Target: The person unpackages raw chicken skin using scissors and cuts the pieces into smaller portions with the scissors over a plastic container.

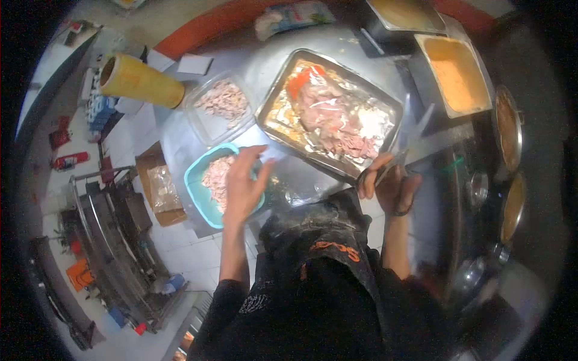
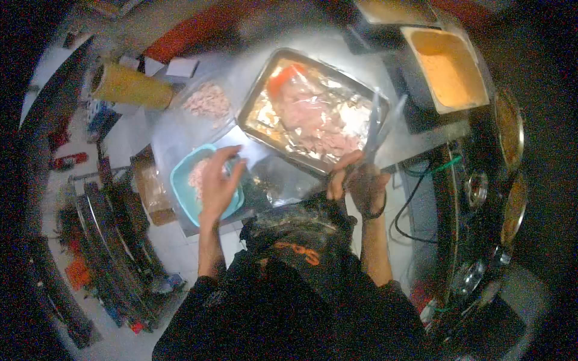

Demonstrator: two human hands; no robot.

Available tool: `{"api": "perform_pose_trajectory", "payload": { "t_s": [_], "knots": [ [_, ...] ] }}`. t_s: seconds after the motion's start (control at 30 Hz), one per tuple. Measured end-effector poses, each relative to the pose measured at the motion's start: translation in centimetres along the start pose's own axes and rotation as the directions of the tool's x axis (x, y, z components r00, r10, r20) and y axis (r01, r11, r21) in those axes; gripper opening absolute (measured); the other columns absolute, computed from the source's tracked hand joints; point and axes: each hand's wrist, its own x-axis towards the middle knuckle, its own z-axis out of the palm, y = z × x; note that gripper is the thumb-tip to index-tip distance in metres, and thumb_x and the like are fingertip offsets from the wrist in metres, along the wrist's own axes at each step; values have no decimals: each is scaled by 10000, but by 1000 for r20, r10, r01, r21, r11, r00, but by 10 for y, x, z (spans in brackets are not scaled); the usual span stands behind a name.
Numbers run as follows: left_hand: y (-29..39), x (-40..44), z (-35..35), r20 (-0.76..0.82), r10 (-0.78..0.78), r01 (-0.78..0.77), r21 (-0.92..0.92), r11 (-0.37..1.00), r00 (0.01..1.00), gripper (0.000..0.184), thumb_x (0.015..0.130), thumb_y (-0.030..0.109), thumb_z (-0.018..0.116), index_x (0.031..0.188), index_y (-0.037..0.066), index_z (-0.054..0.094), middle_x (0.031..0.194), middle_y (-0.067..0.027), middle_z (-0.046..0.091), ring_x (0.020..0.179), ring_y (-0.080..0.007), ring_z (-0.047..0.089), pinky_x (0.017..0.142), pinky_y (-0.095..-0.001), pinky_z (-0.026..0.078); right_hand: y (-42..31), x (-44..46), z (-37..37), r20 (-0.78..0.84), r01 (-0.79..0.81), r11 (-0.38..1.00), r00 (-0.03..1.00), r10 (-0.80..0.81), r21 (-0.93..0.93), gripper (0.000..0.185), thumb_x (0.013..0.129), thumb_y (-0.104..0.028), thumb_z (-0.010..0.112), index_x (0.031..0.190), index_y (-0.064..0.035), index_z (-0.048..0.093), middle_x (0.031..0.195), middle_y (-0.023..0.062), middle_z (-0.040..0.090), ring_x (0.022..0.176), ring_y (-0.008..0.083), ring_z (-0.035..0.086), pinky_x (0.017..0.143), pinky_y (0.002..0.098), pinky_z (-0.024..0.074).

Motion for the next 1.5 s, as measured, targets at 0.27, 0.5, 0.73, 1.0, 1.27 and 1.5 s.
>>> {"api": "perform_pose_trajectory", "payload": {
  "t_s": [0.27, 0.5, 0.73, 1.0, 1.27, 1.5],
  "knots": [
    [45, 47, 200, 459, 341, -412, 60, 909, 820, 323, 897, 296, 726, 1069, 24, 707, 995, -178, 693, 913, -364, 699, 792, -464, 554, -33, -48, -28, -290, 141, 990, 946, -143, -29, 864, 925, -798, 396, 1174, 22, 511, 673, 150, 585, 632, 290, 591, 644, 415, 492],
    [42, 61, 254, 488, 118, -216, 150, 965, 865, 326, 888, 307, 722, 929, -16, 703, 880, -200, 717, 848, -384, 708, 718, -472, 544, -21, -82, -30, -346, 134, 989, 926, -150, -69, 817, 965, -762, 342, 1215, 4, 482, 696, 154, 588, 658, 283, 592, 680, 419, 501],
    [36, 72, 209, 567, -14, 415, -586, 696, 824, 214, 921, 210, 707, 987, 15, 647, 842, -79, 709, 742, -131, 662, 633, -283, 517, -9, -70, -30, -299, 35, 999, 954, -33, -1, 731, 1006, -687, 370, 1167, 13, 511, 711, 153, 612, 653, 270, 625, 669, 405, 536],
    [57, 86, 176, 555, 91, 186, -422, 887, 827, 306, 954, 128, 669, 1200, -23, 567, 974, -97, 693, 732, -133, 676, 606, -263, 546, -5, -42, -23, -240, -2, 994, 970, -25, -111, 561, 1055, -517, 438, 1191, 19, 534, 751, 134, 645, 692, 231, 650, 649, 339, 525],
    [69, 85, 151, 580, 270, 309, -707, 637, 769, 322, 986, 40, 585, 1303, 10, 537, 1185, -124, 637, 1026, -150, 659, 762, -276, 571, 21, -29, -10, -594, -198, 904, 801, -74, -379, 469, 917, -167, 765, 1276, -19, 502, 1064, 96, 720, 835, 102, 638, 653, 242, 463],
    [82, 76, 114, 592, 331, 329, -738, 590, 734, 439, 958, 58, 643, 1376, 47, 509, 1341, -82, 564, 1114, -193, 636, 928, -330, 543, 7, 1, 7, -620, -141, 930, 777, -108, -339, 460, 882, -172, 802, 1229, -40, 530, 940, 43, 684, 753, 83, 616, 627, 209, 453]
  ]
}}
